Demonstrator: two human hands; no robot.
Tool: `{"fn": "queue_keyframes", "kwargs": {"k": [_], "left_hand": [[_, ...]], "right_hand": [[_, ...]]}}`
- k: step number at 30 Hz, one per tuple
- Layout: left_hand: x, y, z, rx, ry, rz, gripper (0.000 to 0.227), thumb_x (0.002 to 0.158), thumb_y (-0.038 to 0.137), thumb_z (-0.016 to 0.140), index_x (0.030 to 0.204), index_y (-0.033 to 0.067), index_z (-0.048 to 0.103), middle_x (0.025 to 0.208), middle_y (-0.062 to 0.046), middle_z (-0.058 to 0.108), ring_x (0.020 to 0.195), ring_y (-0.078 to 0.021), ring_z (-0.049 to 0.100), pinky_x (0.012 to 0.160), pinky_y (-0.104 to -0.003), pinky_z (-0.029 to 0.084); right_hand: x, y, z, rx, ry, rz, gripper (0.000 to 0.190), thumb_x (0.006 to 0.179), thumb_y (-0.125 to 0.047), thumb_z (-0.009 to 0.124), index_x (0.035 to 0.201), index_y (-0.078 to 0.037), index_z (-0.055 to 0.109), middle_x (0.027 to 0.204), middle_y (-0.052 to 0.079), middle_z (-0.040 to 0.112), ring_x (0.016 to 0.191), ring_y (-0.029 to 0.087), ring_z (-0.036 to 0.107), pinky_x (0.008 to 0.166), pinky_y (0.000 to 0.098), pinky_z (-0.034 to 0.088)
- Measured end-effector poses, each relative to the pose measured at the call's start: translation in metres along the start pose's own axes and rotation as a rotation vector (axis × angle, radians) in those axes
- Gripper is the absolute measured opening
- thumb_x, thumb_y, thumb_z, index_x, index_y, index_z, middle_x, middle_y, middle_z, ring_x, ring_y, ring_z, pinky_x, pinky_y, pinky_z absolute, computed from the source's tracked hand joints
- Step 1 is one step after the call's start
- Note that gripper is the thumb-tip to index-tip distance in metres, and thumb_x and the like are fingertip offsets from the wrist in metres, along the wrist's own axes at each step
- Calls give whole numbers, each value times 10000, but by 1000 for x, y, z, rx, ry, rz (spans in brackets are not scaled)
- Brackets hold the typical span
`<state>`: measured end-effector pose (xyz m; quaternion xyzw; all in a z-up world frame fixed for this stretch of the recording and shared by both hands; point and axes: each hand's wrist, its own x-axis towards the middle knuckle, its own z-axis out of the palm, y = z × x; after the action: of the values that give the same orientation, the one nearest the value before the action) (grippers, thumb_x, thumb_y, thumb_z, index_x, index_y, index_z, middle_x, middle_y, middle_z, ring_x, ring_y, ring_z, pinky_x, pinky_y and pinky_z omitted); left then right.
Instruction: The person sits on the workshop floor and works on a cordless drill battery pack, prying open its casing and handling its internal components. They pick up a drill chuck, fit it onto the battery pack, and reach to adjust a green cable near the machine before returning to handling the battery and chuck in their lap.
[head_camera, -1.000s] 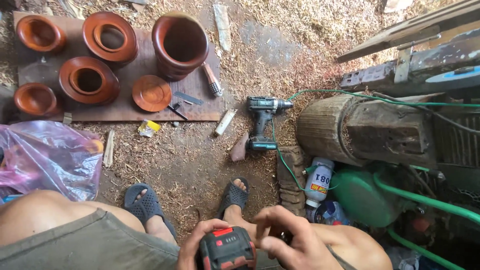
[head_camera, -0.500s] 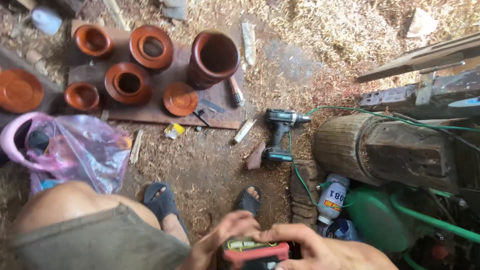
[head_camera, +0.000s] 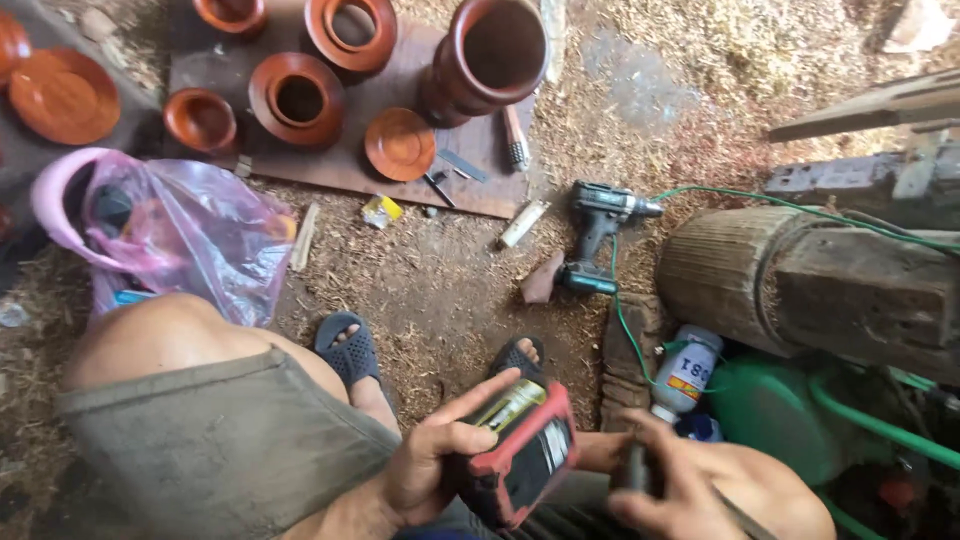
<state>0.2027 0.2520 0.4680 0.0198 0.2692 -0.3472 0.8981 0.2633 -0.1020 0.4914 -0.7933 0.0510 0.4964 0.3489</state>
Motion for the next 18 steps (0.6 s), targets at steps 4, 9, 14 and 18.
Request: {"fn": "queue_keyframes", "kwargs": {"k": [4, 9, 14, 18], "left_hand": [[-1, -4, -11, 79, -31, 61, 789, 730, 179, 635, 1478, 28, 434, 1215, -145, 673, 1052, -229, 682, 946, -372, 562], [-1, -13, -21, 42, 23, 112, 684, 793, 196, 620, 1433, 12, 463, 1127, -148, 680, 984, -232, 687, 900, -374, 570], [-2, -20, -23, 48, 132, 162, 570, 874, 226, 563, 1396, 8, 493, 1052, -142, 684, 892, -223, 699, 811, -382, 588], [-5, -22, -17, 115, 158, 117, 581, 859, 228, 549, 1403, 31, 504, 1024, -144, 696, 839, -229, 715, 760, -388, 607]], "right_hand": [[-32, 39, 34, -228, -128, -297, 653, 873, -157, 761, 1439, -51, 454, 1156, 107, 737, 1110, 201, 705, 1035, 328, 485], [-54, 70, 28, 15, 190, -180, 460, 862, -41, 654, 1286, 28, 492, 1074, 167, 739, 1063, 225, 733, 1012, 338, 470], [-88, 48, 6, -226, 290, -297, 273, 849, -103, 745, 1112, -30, 736, 1098, 169, 711, 1090, 236, 735, 993, 359, 540], [-85, -7, 17, -483, 153, -810, 329, 924, -143, 705, 1244, -69, 687, 1246, 192, 679, 1184, 288, 690, 1027, 403, 571]]}}
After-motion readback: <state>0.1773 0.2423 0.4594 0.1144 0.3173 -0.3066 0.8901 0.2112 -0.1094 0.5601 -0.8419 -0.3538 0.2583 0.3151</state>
